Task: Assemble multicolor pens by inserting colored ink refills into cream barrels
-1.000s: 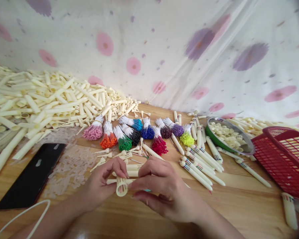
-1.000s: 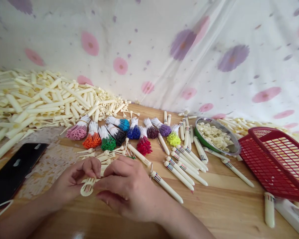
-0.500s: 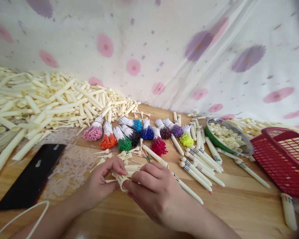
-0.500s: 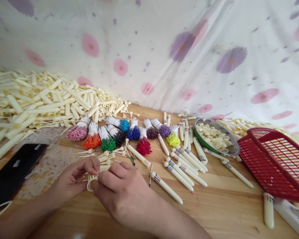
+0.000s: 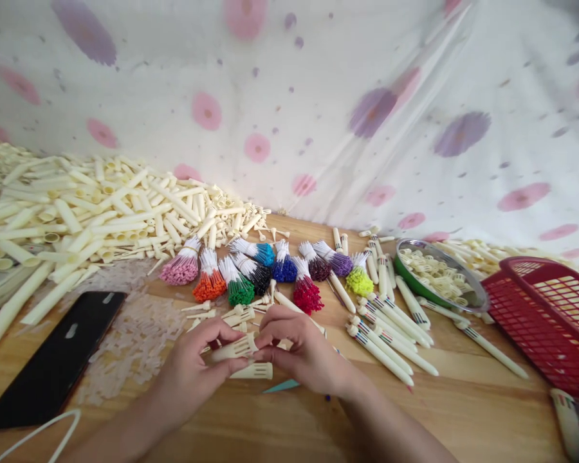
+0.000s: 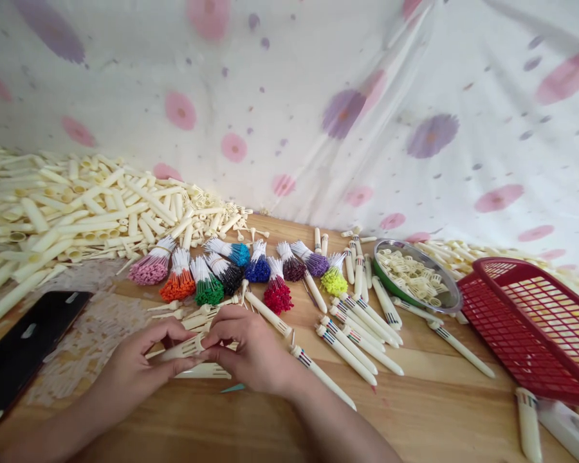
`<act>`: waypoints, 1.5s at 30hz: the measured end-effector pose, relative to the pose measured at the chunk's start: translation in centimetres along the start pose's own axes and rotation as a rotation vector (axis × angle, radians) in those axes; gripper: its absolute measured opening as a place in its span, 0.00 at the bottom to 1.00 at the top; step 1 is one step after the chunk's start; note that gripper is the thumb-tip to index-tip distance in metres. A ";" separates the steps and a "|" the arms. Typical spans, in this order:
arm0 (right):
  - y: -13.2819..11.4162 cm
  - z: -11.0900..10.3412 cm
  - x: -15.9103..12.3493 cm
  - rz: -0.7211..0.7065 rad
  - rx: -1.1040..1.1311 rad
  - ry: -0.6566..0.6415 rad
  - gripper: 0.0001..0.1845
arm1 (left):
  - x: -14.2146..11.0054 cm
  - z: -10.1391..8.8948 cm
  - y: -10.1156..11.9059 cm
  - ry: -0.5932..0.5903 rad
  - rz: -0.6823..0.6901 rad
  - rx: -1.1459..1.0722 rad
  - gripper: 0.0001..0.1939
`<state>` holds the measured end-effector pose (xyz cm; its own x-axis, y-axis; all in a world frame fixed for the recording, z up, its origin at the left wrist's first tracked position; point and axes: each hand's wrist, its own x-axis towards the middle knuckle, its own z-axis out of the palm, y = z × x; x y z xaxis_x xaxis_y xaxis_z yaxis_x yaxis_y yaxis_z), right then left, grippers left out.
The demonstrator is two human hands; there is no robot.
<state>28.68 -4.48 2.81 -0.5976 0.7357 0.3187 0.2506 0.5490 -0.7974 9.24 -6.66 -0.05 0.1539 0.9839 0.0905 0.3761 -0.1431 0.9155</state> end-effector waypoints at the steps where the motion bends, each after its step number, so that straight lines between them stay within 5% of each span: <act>1: 0.5 0.1 0.1 0.029 0.090 0.002 0.10 | -0.1 0.1 0.1 0.007 0.003 0.027 0.05; 10: 2.4 1.0 0.4 0.150 0.367 0.026 0.16 | -0.2 0.0 0.5 0.041 -0.050 0.097 0.04; 21: 1.1 1.3 0.4 0.022 -0.092 0.029 0.13 | -0.4 -0.1 -0.8 0.100 0.073 0.155 0.05; 26: 1.0 1.2 0.3 0.043 -0.104 -0.021 0.08 | -0.4 -0.3 -0.2 0.055 -0.057 0.100 0.05; 36: 1.8 1.1 0.7 0.207 0.439 0.056 0.16 | 0.5 -0.3 0.0 -0.122 -0.255 -0.398 0.11; 45: 1.6 0.4 0.9 0.267 0.399 0.163 0.16 | 0.3 -0.1 0.7 -0.085 -0.474 -0.776 0.18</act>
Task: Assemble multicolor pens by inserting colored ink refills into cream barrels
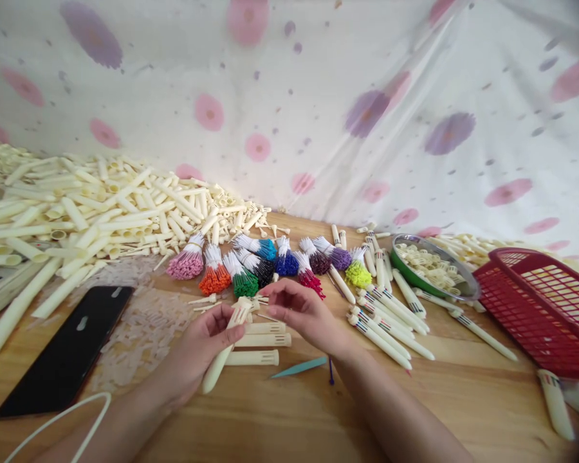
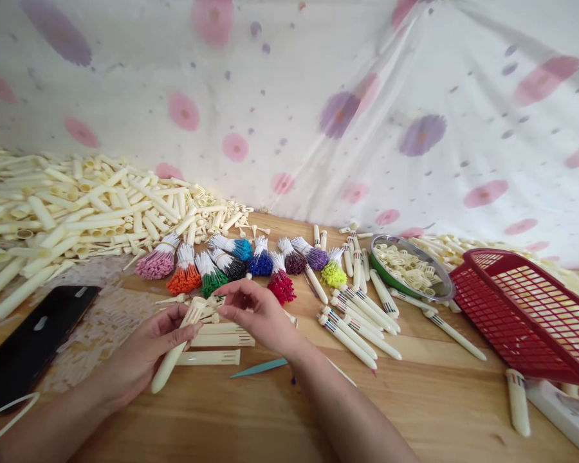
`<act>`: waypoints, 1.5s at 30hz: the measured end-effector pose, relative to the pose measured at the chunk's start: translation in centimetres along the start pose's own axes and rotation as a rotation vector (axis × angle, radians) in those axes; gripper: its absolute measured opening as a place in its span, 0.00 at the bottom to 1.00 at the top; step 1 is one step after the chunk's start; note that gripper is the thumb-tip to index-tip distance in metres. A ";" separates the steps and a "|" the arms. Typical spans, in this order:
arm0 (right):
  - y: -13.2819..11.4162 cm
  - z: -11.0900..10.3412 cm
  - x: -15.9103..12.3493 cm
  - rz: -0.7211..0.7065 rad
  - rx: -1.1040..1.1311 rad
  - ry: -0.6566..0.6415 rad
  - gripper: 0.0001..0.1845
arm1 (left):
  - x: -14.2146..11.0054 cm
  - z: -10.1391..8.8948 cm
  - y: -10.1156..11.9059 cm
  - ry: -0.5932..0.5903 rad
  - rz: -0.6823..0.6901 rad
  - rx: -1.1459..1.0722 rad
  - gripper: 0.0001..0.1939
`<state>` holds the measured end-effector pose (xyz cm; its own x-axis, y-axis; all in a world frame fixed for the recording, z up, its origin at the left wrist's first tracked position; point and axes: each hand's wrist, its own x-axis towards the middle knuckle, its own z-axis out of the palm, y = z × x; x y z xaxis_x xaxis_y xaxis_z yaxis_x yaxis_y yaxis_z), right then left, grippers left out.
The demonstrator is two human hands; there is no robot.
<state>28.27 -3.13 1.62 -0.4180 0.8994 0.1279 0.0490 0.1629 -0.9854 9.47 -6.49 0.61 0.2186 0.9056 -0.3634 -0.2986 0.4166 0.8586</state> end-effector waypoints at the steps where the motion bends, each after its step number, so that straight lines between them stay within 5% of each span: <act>1: 0.0 -0.2 0.1 0.010 -0.007 0.048 0.15 | 0.0 -0.1 0.0 -0.004 -0.015 -0.034 0.18; 8: 1.0 -1.5 0.9 0.003 -0.465 0.261 0.23 | 0.4 -0.6 -0.2 -0.088 -0.093 -0.124 0.17; 16: 2.2 -1.6 1.6 0.004 -0.668 0.220 0.22 | 0.8 -1.0 0.8 0.022 -0.051 -0.146 0.15; 21: 1.5 0.7 4.2 -0.042 -0.797 0.136 0.07 | 1.9 -3.2 3.7 0.246 0.084 -0.193 0.08; 27: 0.4 5.5 9.4 0.012 -1.265 -0.066 0.17 | 3.3 -4.8 4.4 0.374 0.264 -0.143 0.09; 37: -0.6 7.3 11.5 0.196 -1.226 -0.397 0.10 | 3.6 -4.3 1.9 0.288 0.207 -0.016 0.17; 45: -3.1 1.4 8.2 0.226 -0.787 -0.662 0.10 | 4.1 -4.2 0.6 0.285 0.274 0.151 0.23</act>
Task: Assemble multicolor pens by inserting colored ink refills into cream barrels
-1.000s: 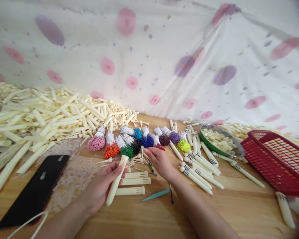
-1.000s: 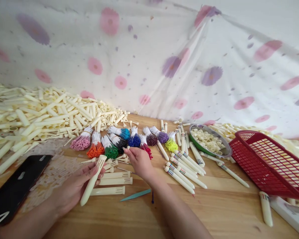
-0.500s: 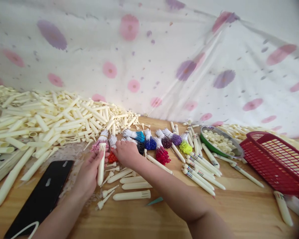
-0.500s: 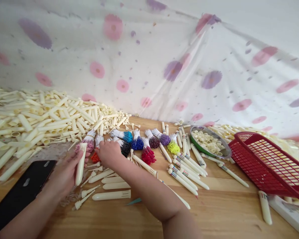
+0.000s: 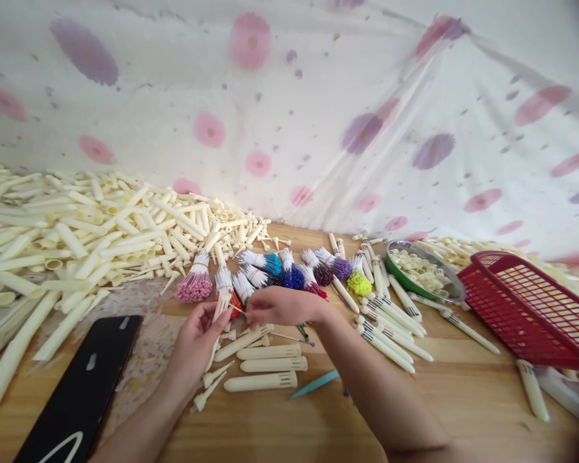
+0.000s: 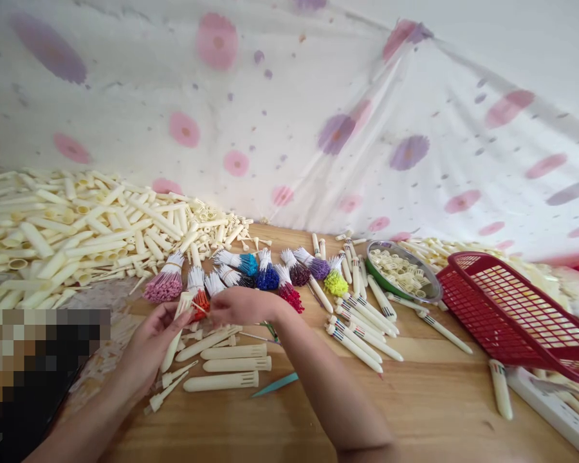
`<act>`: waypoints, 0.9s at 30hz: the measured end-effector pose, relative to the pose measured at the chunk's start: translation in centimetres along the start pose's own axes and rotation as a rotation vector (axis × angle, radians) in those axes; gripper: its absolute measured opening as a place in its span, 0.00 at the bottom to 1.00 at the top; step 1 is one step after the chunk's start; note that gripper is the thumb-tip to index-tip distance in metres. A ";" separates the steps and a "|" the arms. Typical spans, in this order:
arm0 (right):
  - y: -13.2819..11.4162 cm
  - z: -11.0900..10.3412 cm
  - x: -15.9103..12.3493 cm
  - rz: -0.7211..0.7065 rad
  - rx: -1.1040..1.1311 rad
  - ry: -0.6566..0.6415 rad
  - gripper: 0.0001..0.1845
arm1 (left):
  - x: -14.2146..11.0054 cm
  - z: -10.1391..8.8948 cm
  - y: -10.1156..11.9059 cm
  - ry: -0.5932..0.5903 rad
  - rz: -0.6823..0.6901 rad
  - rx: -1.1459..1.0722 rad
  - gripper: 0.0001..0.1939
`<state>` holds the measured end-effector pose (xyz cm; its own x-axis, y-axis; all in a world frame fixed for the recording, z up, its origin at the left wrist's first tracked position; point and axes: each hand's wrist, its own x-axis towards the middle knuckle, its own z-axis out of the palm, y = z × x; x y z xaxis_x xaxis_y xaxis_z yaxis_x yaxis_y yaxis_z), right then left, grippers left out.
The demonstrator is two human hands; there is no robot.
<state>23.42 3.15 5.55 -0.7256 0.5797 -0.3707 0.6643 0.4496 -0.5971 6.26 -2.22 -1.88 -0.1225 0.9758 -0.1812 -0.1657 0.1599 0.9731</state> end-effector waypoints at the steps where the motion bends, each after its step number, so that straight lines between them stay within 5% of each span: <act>1: 0.5 -0.1 -1.5 -0.026 0.079 -0.015 0.11 | -0.1 0.0 -0.1 -0.007 0.013 0.021 0.23; 6: 3.0 0.3 -7.3 -0.118 0.826 0.076 0.16 | -1.0 0.0 0.1 -0.096 0.085 0.150 0.16; 10: 4.9 1.6 -8.6 -0.120 1.131 0.094 0.17 | -1.9 -0.5 0.1 -0.163 0.472 0.489 0.08; 16: 6.4 3.2 -8.3 -0.110 1.223 0.025 0.15 | -2.3 -0.7 0.2 -0.153 0.735 0.638 0.07; 27: 6.3 5.1 -5.5 -0.173 1.407 -0.139 0.14 | -2.5 0.0 -0.1 -0.311 0.791 0.703 0.09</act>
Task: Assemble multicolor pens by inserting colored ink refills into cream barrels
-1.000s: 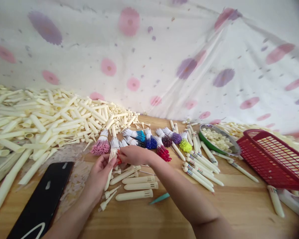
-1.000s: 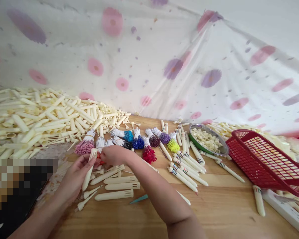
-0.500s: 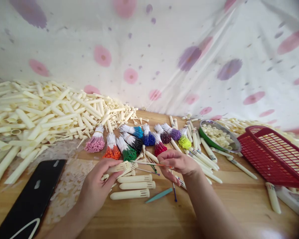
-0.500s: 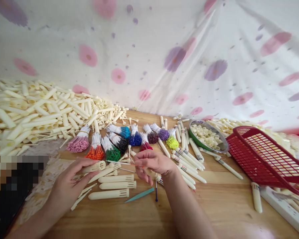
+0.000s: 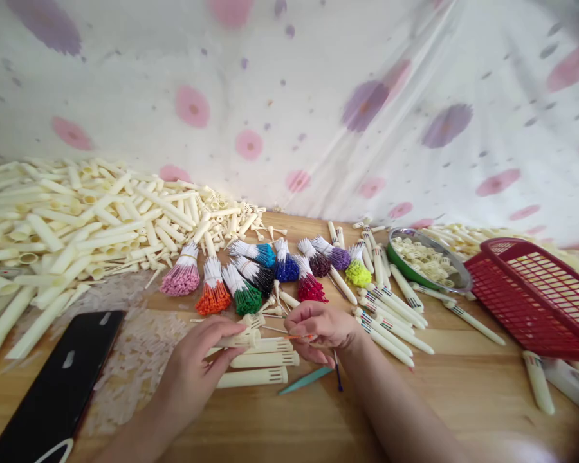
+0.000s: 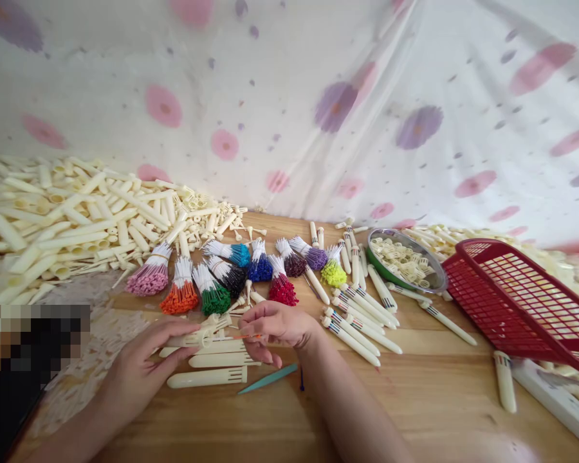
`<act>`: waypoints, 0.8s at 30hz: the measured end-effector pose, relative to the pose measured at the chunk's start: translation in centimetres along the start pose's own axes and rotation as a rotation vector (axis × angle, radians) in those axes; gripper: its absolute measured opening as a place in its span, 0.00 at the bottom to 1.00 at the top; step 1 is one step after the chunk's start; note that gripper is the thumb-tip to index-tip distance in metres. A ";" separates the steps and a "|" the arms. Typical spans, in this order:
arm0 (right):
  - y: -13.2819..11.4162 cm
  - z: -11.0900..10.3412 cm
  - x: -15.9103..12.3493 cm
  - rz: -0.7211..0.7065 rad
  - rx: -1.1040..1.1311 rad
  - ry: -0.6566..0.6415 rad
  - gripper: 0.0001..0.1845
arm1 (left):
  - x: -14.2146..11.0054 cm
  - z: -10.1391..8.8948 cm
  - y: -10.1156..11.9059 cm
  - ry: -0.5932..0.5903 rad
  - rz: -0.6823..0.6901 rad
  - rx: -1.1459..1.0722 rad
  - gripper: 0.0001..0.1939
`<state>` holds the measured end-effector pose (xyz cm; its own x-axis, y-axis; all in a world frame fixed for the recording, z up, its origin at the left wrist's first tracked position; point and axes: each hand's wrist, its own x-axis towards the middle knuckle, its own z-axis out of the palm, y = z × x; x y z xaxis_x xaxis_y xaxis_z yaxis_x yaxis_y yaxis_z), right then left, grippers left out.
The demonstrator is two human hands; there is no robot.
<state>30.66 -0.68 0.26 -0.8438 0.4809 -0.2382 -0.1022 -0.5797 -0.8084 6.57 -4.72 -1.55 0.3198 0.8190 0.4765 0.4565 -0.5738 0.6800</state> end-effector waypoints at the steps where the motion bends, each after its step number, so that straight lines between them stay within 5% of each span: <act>1: 0.1 -0.1 0.3 0.007 0.005 -0.005 0.14 | 0.0 0.0 -0.1 -0.006 0.006 0.004 0.09; 5: 0.4 -0.2 1.0 0.052 -0.012 -0.006 0.17 | -0.1 0.0 -0.2 -0.016 -0.013 0.024 0.08; 8: 0.0 0.7 1.0 0.032 -0.191 0.154 0.20 | 0.0 -0.2 -0.2 -0.008 -0.036 0.040 0.08; 13: -0.8 4.1 0.2 -0.110 -0.943 0.686 0.17 | 0.0 -0.3 -0.3 0.037 -0.067 0.087 0.09; 17: -0.9 5.5 0.0 -0.271 -1.381 0.791 0.12 | 0.0 -0.3 -0.1 0.029 -0.104 0.085 0.09; 20: -0.6 5.4 0.2 -0.339 -1.380 0.799 0.11 | 0.0 -0.3 0.2 0.043 -0.092 0.077 0.08; 24: 0.4 5.2 1.1 -0.245 -1.038 0.795 0.17 | 0.0 -0.2 0.4 0.078 -0.078 0.092 0.05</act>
<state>26.97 -3.82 2.53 -0.2901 0.9569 0.0111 0.5396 0.1732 -0.8239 6.56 -4.99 -1.16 0.2166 0.8564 0.4687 0.5526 -0.5034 0.6643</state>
